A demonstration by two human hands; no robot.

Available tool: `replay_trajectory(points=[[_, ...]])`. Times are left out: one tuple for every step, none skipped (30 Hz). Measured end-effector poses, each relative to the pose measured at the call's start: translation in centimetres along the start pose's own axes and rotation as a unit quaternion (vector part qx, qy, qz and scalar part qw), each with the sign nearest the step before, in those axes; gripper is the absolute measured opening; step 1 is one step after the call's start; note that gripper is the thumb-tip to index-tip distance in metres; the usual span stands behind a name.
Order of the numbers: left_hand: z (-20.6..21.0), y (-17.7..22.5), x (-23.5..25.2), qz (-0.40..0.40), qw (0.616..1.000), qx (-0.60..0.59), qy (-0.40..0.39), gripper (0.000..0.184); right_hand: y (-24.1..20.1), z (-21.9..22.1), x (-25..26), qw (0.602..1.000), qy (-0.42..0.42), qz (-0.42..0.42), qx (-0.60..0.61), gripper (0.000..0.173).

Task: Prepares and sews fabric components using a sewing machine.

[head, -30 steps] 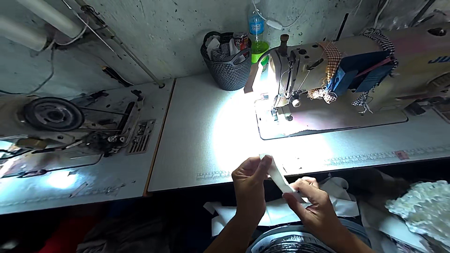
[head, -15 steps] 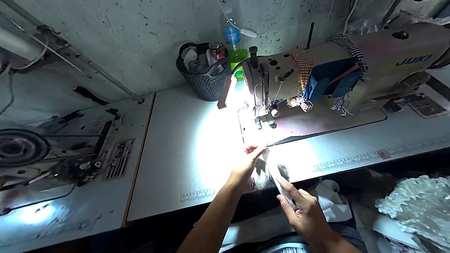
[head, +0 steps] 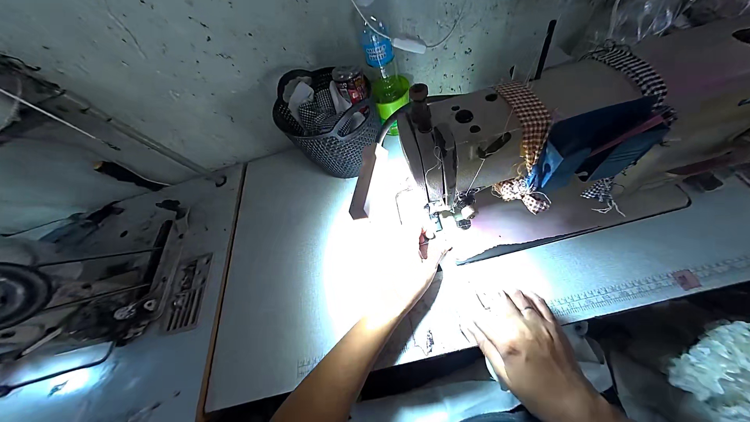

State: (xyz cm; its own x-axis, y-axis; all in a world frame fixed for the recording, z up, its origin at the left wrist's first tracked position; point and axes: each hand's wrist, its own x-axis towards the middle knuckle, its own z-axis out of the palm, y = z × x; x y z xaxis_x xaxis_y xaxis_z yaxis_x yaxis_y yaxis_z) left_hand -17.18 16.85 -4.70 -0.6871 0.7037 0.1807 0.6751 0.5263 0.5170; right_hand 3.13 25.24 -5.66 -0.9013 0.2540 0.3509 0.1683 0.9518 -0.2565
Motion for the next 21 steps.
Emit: replay_trajectory(points=[[0.8,-0.8,-0.1,0.003,1.000,-0.004,0.018,0.031,0.6,1.1,0.8,0.999,0.017,-0.017,0.025,0.036],[1.3,-1.3,-0.2,-0.008,1.000,-0.016,0.013,0.033,1.3,2.4,1.5,0.998,0.022,-0.032,0.053,0.035],[1.6,-1.6,-0.1,-0.021,1.000,-0.010,0.007,0.034,1.7,3.5,1.9,0.997,0.013,-0.037,0.069,0.038],[1.6,-1.6,-0.1,-0.022,1.000,-0.009,0.006,0.034,2.0,4.4,2.2,0.997,0.005,-0.039,0.072,0.041],[1.4,-1.7,-0.2,-0.013,1.000,0.004,0.009,0.033,1.9,4.9,2.3,0.997,0.004,-0.039,0.066,0.044],[1.4,-1.8,-0.6,0.014,1.000,0.011,0.022,0.031,1.7,5.2,2.3,0.998,0.003,-0.038,0.057,0.045],[1.5,-2.1,-1.2,0.060,0.997,0.009,0.042,0.028,1.3,5.2,2.1,0.998,0.000,-0.035,0.045,0.045],[1.6,-2.6,-1.8,0.119,0.991,0.005,0.055,0.026,0.9,5.0,2.0,0.999,-0.004,-0.031,0.036,0.045],[1.7,-3.0,-2.2,0.177,0.983,-0.001,0.046,0.026,0.5,5.0,2.0,0.999,0.000,-0.025,0.026,0.044],[1.6,-3.4,-2.5,0.219,0.975,-0.007,0.019,0.028,0.3,4.9,2.2,1.000,0.001,-0.022,0.021,0.042],[1.6,-3.9,-2.7,0.241,0.971,-0.004,-0.006,0.031,0.2,4.9,2.4,1.000,-0.001,-0.024,0.017,0.042],[1.6,-4.3,-2.9,0.252,0.968,0.000,-0.021,0.034,0.2,4.9,2.5,0.999,-0.007,-0.031,0.014,0.043],[1.6,-4.6,-2.9,0.257,0.966,0.004,-0.028,0.035,0.2,5.0,2.7,0.999,-0.009,-0.039,0.014,0.042],[1.4,-4.8,-2.8,0.263,0.964,0.013,-0.031,0.035,0.3,5.0,2.8,0.999,-0.013,-0.044,0.012,0.042],[1.2,-4.9,-2.7,0.268,0.962,0.023,-0.036,0.034,0.3,4.9,3.0,0.999,-0.018,-0.047,0.011,0.042],[1.0,-4.9,-2.6,0.275,0.960,0.037,-0.038,0.034,0.4,4.8,3.1,0.999,-0.023,-0.048,0.011,0.043],[0.8,-4.9,-2.5,0.283,0.957,0.047,-0.037,0.034,0.4,4.7,3.1,0.998,-0.027,-0.050,0.012,0.042],[0.8,-4.9,-2.5,0.291,0.955,0.051,-0.033,0.035,0.6,4.6,3.1,0.998,-0.030,-0.053,0.015,0.042],[0.8,-5.0,-2.5,0.300,0.952,0.046,-0.032,0.035,0.7,4.6,3.1,0.998,-0.032,-0.056,0.018,0.042],[0.8,-5.0,-2.5,0.308,0.950,0.036,-0.038,0.035,0.8,4.6,3.2,0.998,-0.029,-0.059,0.016,0.041],[0.8,-5.1,-2.5,0.316,0.947,0.040,-0.040,0.036,0.8,4.5,3.2,0.998,-0.031,-0.060,0.014,0.041]])
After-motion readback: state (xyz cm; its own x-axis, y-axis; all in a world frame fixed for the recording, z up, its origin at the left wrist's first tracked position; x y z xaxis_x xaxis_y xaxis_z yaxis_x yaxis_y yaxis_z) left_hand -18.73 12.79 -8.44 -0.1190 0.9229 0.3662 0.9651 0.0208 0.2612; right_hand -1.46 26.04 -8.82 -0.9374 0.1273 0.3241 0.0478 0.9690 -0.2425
